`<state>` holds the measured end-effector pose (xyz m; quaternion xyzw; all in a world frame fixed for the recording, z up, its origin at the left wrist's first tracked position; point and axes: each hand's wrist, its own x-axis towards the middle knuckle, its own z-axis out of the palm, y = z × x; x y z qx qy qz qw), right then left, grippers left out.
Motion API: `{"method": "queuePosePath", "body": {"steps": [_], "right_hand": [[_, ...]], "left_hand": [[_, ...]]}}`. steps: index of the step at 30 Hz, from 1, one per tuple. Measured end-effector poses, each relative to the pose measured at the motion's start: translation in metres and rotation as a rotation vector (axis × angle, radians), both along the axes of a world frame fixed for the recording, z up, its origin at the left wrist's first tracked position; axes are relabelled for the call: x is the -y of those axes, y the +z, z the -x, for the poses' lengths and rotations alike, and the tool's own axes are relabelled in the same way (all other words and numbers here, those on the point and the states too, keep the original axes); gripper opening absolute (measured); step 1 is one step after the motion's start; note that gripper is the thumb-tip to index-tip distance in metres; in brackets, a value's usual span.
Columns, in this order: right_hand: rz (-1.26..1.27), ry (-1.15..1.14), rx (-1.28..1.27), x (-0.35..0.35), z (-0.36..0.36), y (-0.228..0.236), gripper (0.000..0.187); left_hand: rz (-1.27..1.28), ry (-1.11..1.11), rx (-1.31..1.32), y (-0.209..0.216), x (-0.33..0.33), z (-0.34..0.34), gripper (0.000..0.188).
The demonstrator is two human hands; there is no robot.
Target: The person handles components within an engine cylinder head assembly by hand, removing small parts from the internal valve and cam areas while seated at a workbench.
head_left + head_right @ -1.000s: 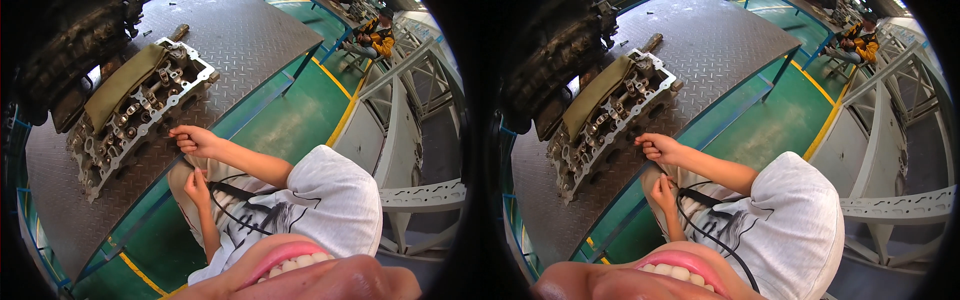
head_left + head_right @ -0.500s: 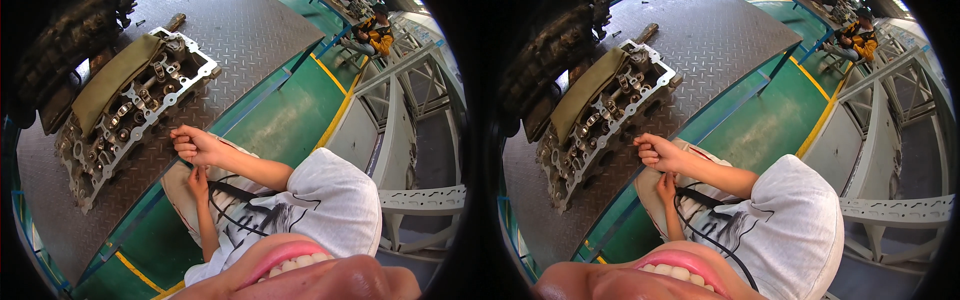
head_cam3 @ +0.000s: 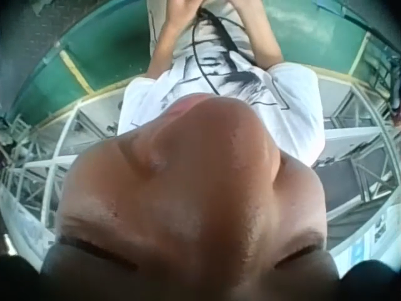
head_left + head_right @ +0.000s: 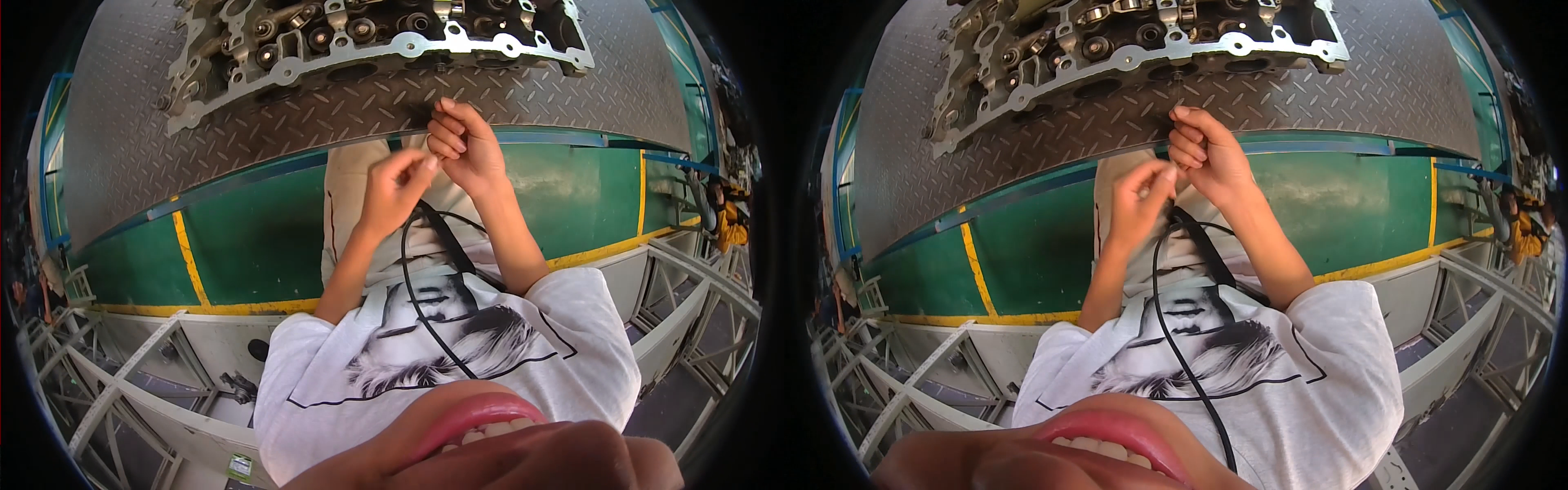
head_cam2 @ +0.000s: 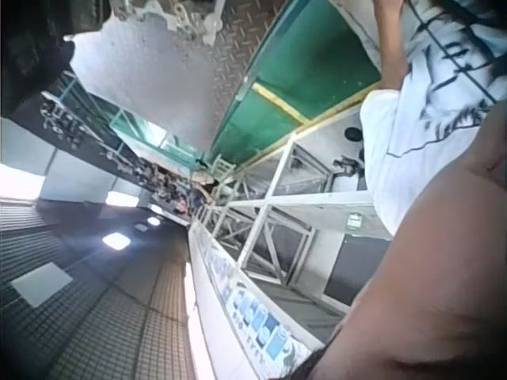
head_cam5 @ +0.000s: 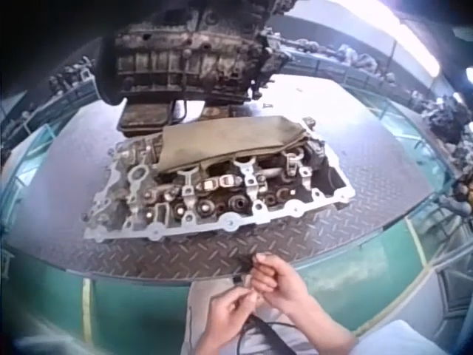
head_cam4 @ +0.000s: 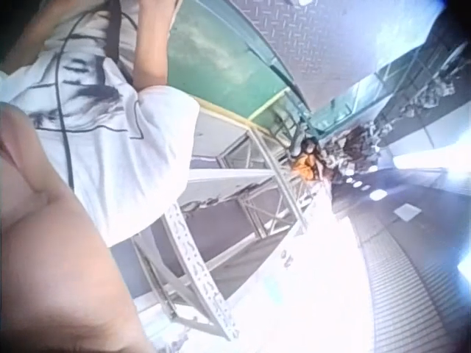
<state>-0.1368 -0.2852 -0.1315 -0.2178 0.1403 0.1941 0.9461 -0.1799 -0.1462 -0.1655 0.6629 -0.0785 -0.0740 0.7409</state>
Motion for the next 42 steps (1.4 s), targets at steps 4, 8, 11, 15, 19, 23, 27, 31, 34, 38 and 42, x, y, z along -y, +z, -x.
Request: {"method": "queuePosePath", "body": {"steps": [4,8,11,15,19,23,27,31,34,38,42], "right_hand": [[0.051,-0.038,-0.018,-0.007,-0.002,0.003,0.01],[0.085,-0.055,0.042,-0.002,-0.003,-0.001,0.013],[0.09,-0.087,0.079,-0.002,-0.002,-0.002,0.018],[0.174,-0.096,0.084,-0.004,-0.002,-0.001,0.019],[0.229,-0.085,0.107,-0.007,-0.001,-0.001,0.019],[0.295,-0.066,0.135,-0.013,0.006,0.004,0.016],[0.447,-0.088,0.204,-0.016,0.015,0.002,0.011],[0.668,-0.121,0.237,-0.014,0.019,0.0,0.01],[0.854,-0.214,0.277,-0.009,0.021,0.003,0.01],[1.028,-0.457,0.299,0.003,0.01,0.003,0.006],[1.031,-0.512,0.32,0.014,0.003,0.002,0.008]], "left_hand": [[-0.188,0.309,0.102,0.035,-0.004,-0.03,0.015],[-0.161,0.283,0.11,0.043,0.011,-0.062,0.013],[-0.136,0.195,0.042,0.033,0.016,-0.075,0.014],[0.068,0.15,0.004,0.03,0.017,-0.076,0.012],[0.142,0.189,-0.049,0.038,0.014,-0.07,0.01],[0.152,0.254,-0.076,0.031,0.007,-0.067,0.008],[0.19,0.299,-0.097,0.031,0.003,-0.061,0.007],[0.098,0.352,-0.024,0.037,0.007,-0.064,0.009],[-0.092,0.352,0.067,0.035,0.012,-0.066,0.015],[-0.229,0.315,0.127,0.032,0.025,-0.066,0.023],[-0.195,0.323,0.125,0.027,0.036,-0.065,0.017]]}}
